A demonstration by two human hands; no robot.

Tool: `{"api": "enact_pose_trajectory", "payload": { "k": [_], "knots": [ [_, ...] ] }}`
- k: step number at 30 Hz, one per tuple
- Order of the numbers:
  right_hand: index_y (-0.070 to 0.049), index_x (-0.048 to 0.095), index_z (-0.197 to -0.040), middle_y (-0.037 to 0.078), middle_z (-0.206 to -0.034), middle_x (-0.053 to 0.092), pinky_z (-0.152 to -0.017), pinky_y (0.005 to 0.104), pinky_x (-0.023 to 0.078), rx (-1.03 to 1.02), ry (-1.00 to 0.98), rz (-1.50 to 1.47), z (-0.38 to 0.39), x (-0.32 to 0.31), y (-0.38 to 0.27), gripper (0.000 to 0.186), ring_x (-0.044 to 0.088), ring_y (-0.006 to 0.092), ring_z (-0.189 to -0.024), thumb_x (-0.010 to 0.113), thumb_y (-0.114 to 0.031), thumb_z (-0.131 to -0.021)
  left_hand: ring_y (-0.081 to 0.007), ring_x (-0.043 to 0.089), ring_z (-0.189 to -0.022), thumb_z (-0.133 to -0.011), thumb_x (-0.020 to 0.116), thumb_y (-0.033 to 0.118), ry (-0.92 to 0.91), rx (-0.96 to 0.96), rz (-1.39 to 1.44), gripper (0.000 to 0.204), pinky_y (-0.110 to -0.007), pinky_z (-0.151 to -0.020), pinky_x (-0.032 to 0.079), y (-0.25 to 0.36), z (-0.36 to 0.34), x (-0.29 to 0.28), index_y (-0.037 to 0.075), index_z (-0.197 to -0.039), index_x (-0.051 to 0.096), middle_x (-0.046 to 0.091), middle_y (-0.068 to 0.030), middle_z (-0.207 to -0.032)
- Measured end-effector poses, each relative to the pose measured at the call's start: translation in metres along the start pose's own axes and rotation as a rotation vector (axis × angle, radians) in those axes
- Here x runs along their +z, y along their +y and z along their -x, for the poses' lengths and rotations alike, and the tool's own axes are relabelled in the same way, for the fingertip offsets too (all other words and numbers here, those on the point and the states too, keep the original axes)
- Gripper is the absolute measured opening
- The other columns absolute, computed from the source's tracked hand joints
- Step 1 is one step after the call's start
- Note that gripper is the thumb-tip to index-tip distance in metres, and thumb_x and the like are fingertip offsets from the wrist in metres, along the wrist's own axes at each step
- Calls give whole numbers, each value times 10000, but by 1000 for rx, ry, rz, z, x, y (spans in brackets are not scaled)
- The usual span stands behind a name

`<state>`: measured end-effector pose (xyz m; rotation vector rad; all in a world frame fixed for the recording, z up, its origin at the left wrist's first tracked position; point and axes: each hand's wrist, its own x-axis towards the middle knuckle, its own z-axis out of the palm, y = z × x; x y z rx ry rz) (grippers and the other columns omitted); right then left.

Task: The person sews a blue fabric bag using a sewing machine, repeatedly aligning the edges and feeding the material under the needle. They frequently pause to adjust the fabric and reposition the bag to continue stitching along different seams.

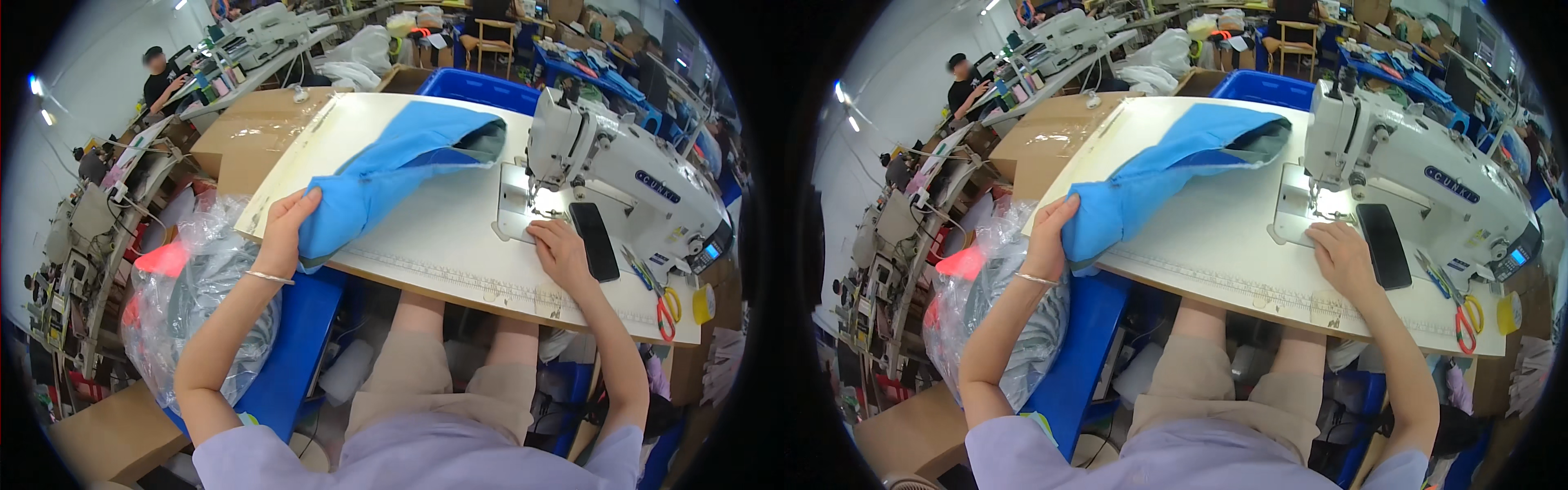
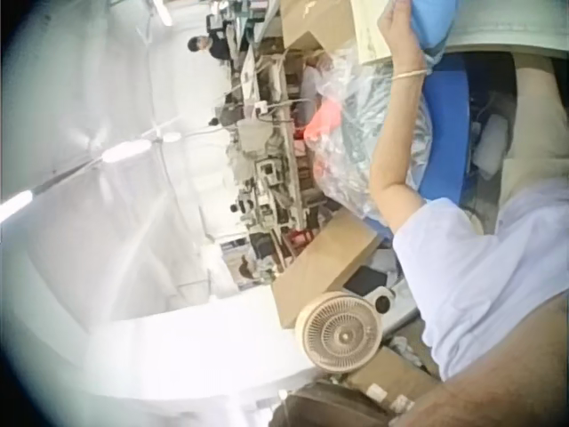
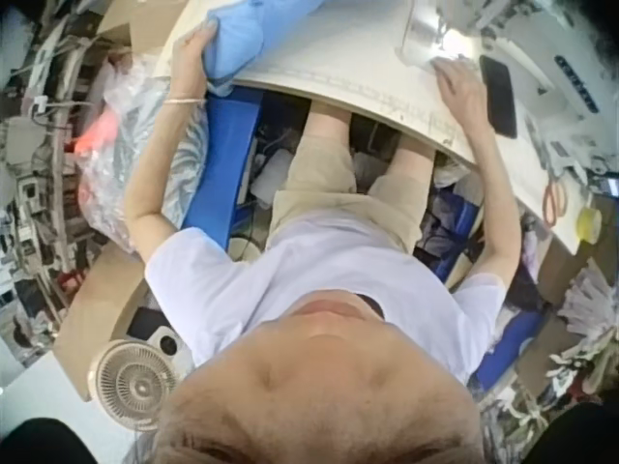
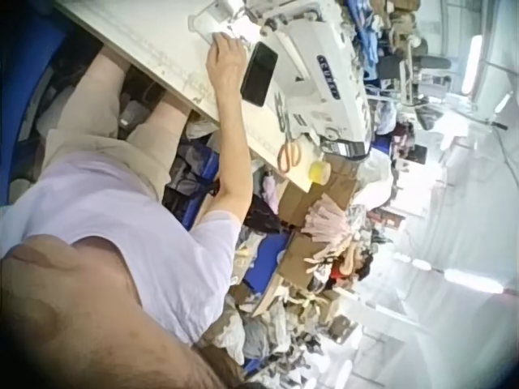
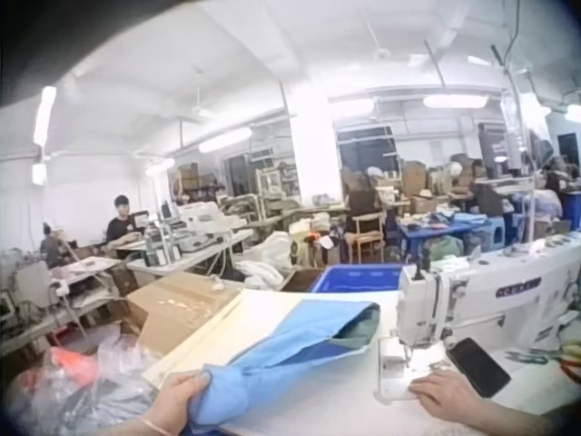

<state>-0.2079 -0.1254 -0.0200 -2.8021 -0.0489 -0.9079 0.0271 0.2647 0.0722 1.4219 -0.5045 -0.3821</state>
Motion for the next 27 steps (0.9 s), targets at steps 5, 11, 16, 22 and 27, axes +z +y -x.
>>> {"api": "enact_pose_trajectory", "payload": {
  "k": [5,11,16,22,27],
  "knots": [
    [-26,701,-1137,145,-1101,724,-905,439,545,33,0,1,-1,-2,-6,281,668,339,-1025,657,-6,-860,-199,684,-1112,-1035,592,272,93,-13,284,376,-338,-1010,521,32,8,-6,-29,-1248,663,722,-117,-1222],
    [-70,568,-1397,192,-1222,682,-922,446,550,75,67,-63,-9,-4,-56,545,665,363,-1070,662,-18,-863,-245,642,-1212,-1056,540,243,53,-34,392,395,-402,-1084,481,58,17,-27,-4,-1359,596,666,-118,-1346],
    [-114,464,-1507,181,-1418,570,-970,427,539,-62,62,-59,-29,-6,-95,718,621,360,-1180,715,-65,-837,-271,621,-1248,-1069,516,240,-112,18,493,405,-422,-1111,463,72,23,-48,-3,-1390,567,643,-128,-1383],
    [-74,381,-1564,223,-1590,389,-1073,477,483,-230,178,-153,-42,-12,-126,990,521,411,-1341,862,-282,-724,-262,640,-1200,-1088,461,226,-42,220,486,387,-408,-1080,494,117,40,-48,8,-1383,584,657,-130,-1339],
    [-33,381,-1564,273,-1572,385,-1111,526,414,-324,403,-465,-70,-15,-234,1024,460,467,-1370,837,-417,-731,-258,641,-1185,-1078,474,257,64,362,307,409,-416,-1064,496,141,50,-79,11,-1384,585,654,-130,-1336]
  ]
}}
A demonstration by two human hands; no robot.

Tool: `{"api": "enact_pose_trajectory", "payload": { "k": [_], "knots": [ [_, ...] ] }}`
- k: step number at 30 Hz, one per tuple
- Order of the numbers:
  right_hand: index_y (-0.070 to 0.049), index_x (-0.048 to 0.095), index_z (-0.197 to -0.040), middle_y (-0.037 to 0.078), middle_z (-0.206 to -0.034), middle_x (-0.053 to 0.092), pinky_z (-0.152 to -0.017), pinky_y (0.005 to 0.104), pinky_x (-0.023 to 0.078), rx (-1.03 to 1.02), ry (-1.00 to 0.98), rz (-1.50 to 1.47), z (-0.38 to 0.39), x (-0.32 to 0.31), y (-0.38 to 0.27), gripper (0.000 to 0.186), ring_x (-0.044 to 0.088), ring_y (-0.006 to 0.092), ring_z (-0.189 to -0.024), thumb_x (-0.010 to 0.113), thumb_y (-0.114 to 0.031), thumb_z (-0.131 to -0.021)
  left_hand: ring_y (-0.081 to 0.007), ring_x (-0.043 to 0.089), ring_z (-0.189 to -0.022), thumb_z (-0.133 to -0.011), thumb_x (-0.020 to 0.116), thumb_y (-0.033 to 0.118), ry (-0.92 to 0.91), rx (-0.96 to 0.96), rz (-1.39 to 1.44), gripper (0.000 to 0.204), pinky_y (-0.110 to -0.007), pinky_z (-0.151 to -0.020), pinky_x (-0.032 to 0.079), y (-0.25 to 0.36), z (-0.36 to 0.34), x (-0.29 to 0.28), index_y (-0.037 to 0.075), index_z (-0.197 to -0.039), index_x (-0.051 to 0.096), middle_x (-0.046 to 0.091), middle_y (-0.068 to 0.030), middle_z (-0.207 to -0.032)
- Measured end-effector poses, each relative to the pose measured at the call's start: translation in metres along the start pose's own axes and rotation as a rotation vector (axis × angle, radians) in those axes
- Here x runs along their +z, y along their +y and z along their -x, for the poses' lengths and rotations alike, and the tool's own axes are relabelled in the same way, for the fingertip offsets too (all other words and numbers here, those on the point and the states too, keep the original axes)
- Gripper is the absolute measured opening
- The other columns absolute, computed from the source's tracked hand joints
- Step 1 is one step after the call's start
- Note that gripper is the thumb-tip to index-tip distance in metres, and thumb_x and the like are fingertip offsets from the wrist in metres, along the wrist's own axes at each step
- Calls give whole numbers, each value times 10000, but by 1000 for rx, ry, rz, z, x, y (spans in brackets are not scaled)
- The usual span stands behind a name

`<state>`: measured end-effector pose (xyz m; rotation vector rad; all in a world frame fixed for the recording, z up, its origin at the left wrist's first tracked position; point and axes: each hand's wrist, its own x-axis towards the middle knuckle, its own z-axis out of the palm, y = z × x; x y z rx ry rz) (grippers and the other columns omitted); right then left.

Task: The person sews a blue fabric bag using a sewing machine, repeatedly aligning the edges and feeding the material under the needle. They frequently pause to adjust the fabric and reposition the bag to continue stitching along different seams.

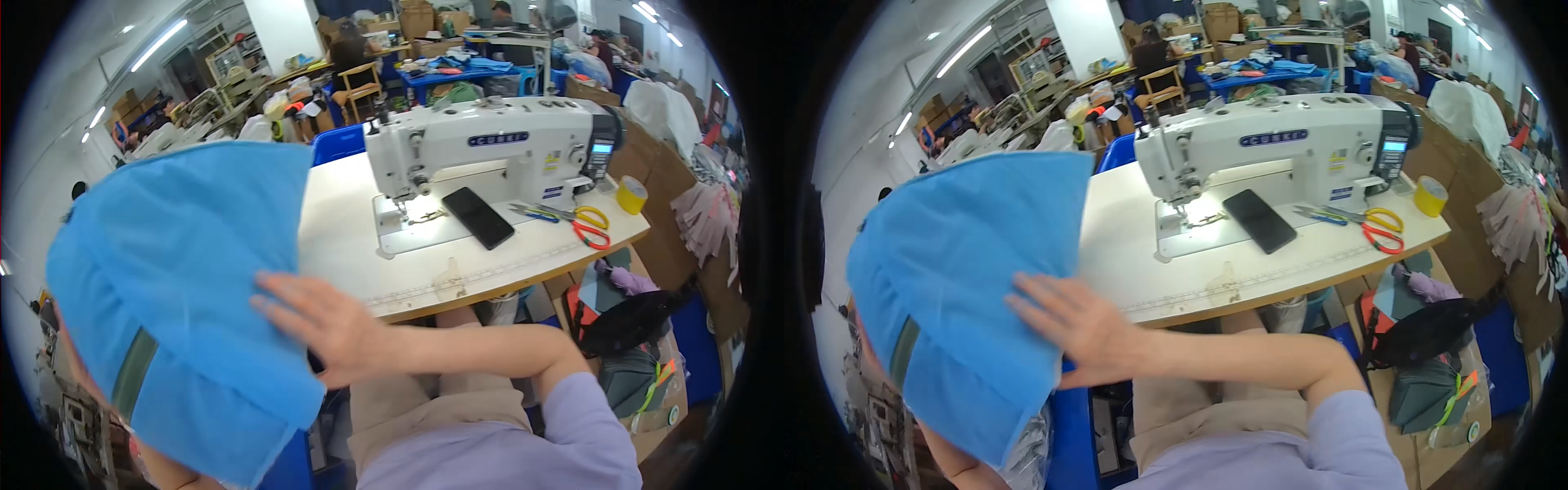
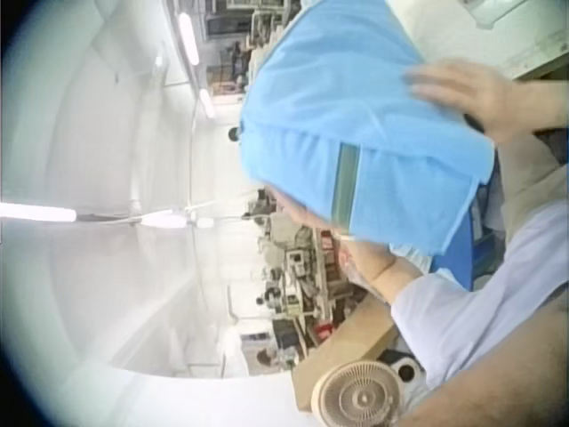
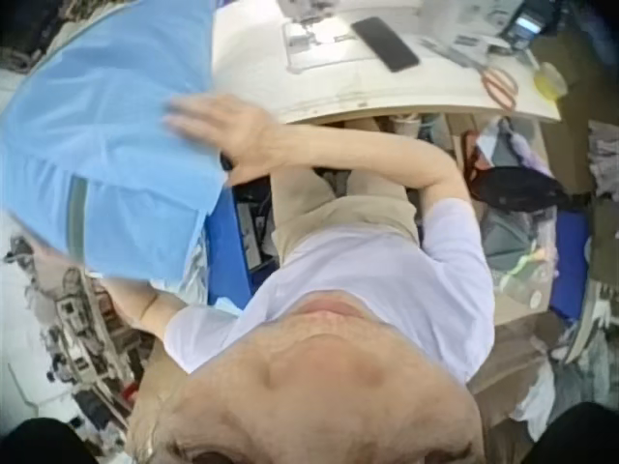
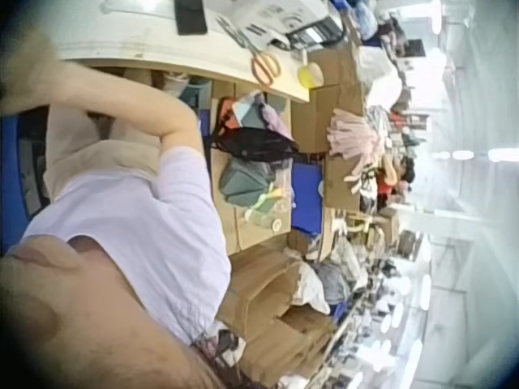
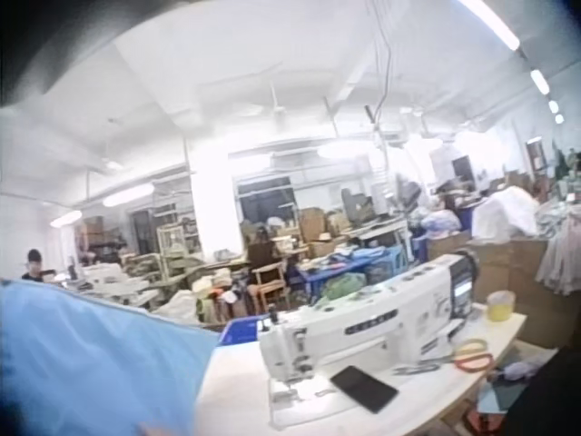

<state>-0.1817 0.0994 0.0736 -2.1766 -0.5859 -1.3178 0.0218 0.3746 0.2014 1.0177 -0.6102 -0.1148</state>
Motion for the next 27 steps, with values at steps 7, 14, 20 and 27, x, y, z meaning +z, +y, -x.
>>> {"api": "enact_pose_trajectory", "payload": {
  "k": [7,14,20,27],
  "knots": [
    [-1,430,-1518,237,-1469,529,-974,444,523,-49,95,-271,-23,-19,-39,743,626,396,-1198,720,-200,-863,-253,641,-1165,-1063,492,301,-35,1,-98,442,-428,-1043,498,0,-23,21,15,-1387,586,649,-130,-1332],
    [-11,525,-1403,221,-1150,705,-872,366,543,156,248,-675,-58,-55,-44,516,697,385,-982,556,6,-888,-247,642,-1144,-1048,510,344,-67,-49,-150,478,-440,-1021,500,-13,-55,34,19,-1389,588,645,-130,-1329],
    [-3,611,-1325,89,-1193,714,-938,315,537,650,100,-1269,-89,-76,-27,342,695,170,-1031,531,-72,-1000,-243,642,-1126,-1036,525,381,-139,-75,-183,509,-450,-1003,501,-34,-98,49,23,-1392,590,641,-130,-1325],
    [36,581,-1289,155,-1142,719,-888,403,617,1296,193,-1582,-69,-61,85,330,736,236,-958,607,-125,-1003,-238,643,-1105,-1021,543,425,-468,-125,-372,547,-461,-981,503,-98,-194,70,27,-1394,591,637,-131,-1322]
  ]
}}
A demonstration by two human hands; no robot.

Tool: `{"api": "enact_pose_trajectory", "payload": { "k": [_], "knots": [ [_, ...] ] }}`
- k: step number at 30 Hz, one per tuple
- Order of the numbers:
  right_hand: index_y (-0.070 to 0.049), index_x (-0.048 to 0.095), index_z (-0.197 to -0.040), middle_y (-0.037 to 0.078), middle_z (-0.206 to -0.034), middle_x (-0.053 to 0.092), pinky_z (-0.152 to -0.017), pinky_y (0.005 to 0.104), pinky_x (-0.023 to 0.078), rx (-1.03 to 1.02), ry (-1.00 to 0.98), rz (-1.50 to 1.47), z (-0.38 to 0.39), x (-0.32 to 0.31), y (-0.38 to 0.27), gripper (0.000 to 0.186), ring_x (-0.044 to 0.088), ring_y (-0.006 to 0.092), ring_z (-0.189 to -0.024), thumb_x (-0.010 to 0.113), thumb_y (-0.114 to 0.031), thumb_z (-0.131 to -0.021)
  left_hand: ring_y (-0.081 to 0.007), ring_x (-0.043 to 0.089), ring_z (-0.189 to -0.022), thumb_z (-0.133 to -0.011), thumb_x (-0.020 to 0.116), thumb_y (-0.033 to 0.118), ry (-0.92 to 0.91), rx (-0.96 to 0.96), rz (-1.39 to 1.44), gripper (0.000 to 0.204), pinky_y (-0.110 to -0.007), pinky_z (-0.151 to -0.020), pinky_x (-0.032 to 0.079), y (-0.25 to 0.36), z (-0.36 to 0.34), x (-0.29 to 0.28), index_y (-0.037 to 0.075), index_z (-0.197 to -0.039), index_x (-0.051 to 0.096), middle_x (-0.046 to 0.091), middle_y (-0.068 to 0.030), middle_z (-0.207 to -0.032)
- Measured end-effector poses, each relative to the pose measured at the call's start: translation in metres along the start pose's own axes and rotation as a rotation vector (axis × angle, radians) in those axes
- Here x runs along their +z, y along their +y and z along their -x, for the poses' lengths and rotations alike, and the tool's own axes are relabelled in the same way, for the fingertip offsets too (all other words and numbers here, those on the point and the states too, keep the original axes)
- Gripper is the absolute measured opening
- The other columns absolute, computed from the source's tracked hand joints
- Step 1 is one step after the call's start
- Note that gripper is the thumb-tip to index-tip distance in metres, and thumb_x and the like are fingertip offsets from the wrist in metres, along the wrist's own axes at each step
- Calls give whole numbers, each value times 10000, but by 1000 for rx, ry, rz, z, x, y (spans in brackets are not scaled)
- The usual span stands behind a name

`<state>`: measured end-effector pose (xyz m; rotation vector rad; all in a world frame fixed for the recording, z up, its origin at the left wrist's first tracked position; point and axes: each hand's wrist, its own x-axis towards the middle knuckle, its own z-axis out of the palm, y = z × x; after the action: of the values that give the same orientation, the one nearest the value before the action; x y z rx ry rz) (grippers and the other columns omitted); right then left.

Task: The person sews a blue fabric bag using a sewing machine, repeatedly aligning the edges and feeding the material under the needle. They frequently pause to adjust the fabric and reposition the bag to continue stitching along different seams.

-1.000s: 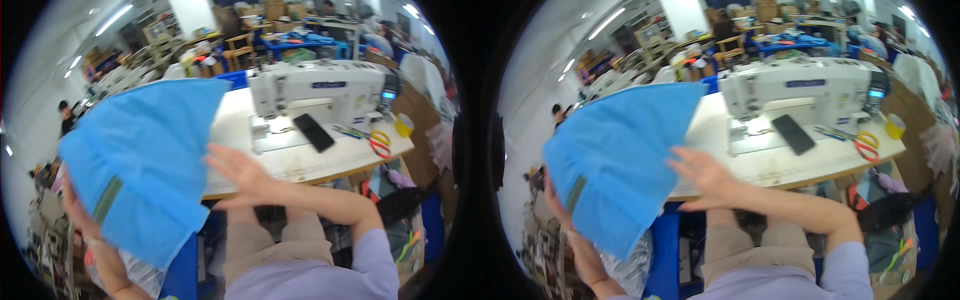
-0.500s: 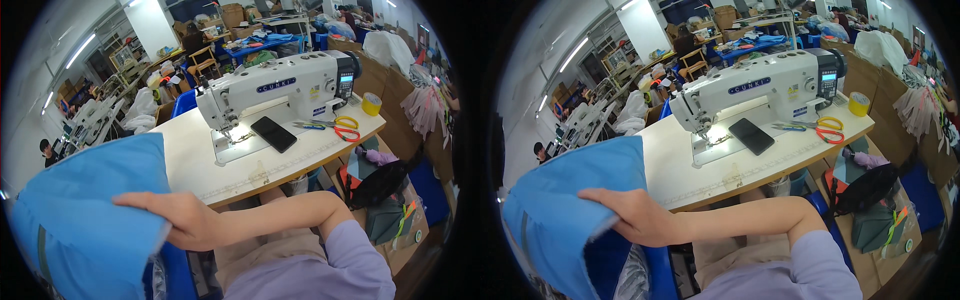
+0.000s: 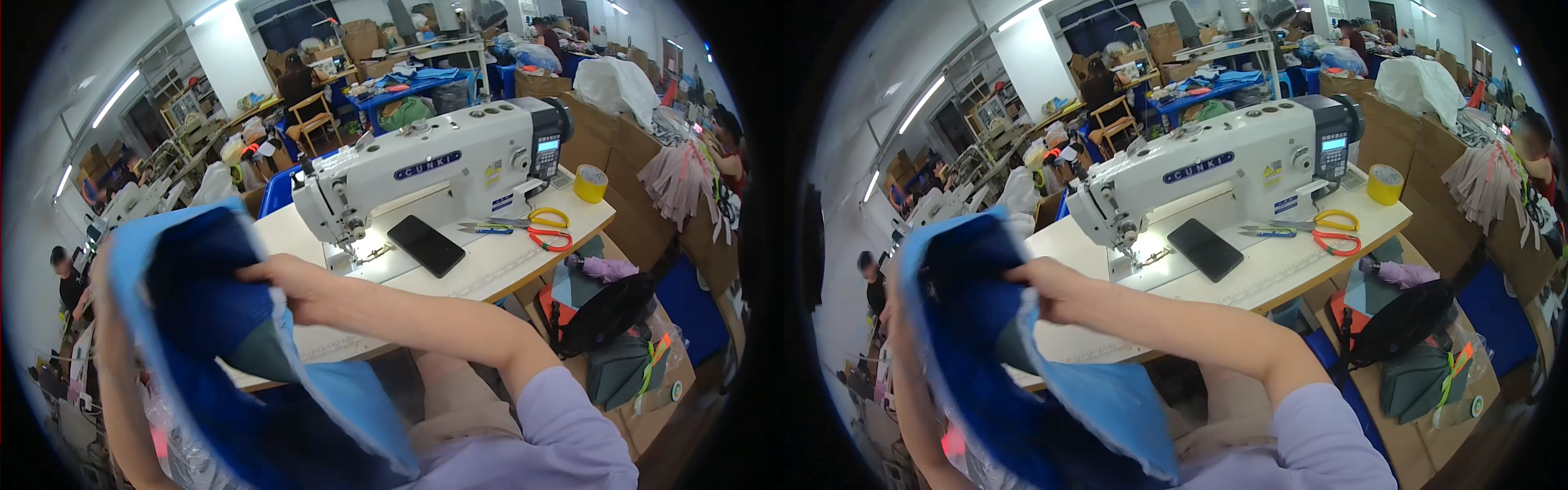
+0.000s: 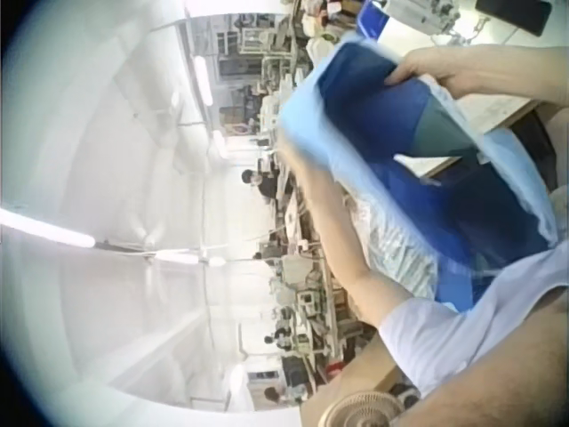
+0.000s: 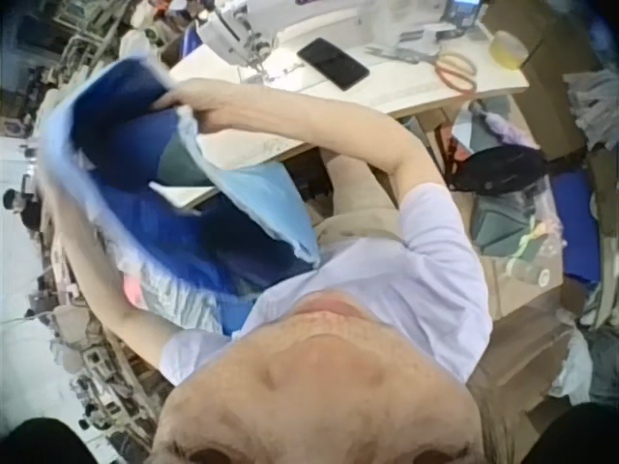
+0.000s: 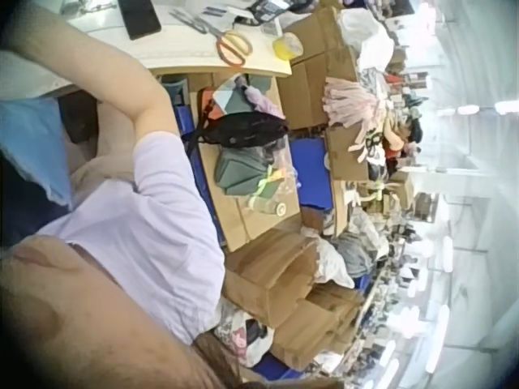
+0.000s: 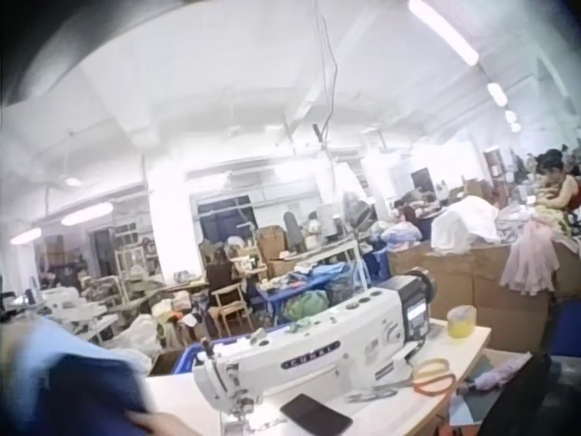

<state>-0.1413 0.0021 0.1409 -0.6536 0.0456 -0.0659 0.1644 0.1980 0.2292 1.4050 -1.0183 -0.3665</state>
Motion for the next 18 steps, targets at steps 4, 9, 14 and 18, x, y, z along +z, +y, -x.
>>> {"api": "enact_pose_trajectory", "payload": {
  "k": [4,9,14,18],
  "knots": [
    [62,593,-1255,173,-1163,697,-814,458,621,11,474,331,-23,-111,31,343,721,279,-973,656,-103,-961,-309,542,-1266,-990,639,369,208,-92,-593,545,-411,-1055,438,-59,7,101,41,-1414,546,578,-191,-1382],
    [46,686,-1119,132,-904,717,-580,381,572,42,555,839,-21,-183,33,276,702,226,-726,673,-163,-939,-402,377,-1463,-825,819,366,-349,349,-1159,900,-475,-1208,306,-86,86,226,43,-1553,400,432,-238,-1557],
    [75,686,-1033,134,-752,697,-463,346,539,116,327,1113,-16,-168,24,296,671,206,-562,638,-212,-977,-376,534,-1344,-810,718,140,-276,334,-1079,681,-433,-1127,416,-130,84,210,53,-1457,525,572,-239,-1411],
    [91,661,-1006,147,-749,691,-454,339,555,274,308,1181,-9,-162,22,329,673,231,-530,621,-235,-996,-349,665,-950,-788,584,-54,-48,406,-971,434,-437,-808,542,-122,41,186,117,-1168,708,680,-150,-1016]
  ]
}}
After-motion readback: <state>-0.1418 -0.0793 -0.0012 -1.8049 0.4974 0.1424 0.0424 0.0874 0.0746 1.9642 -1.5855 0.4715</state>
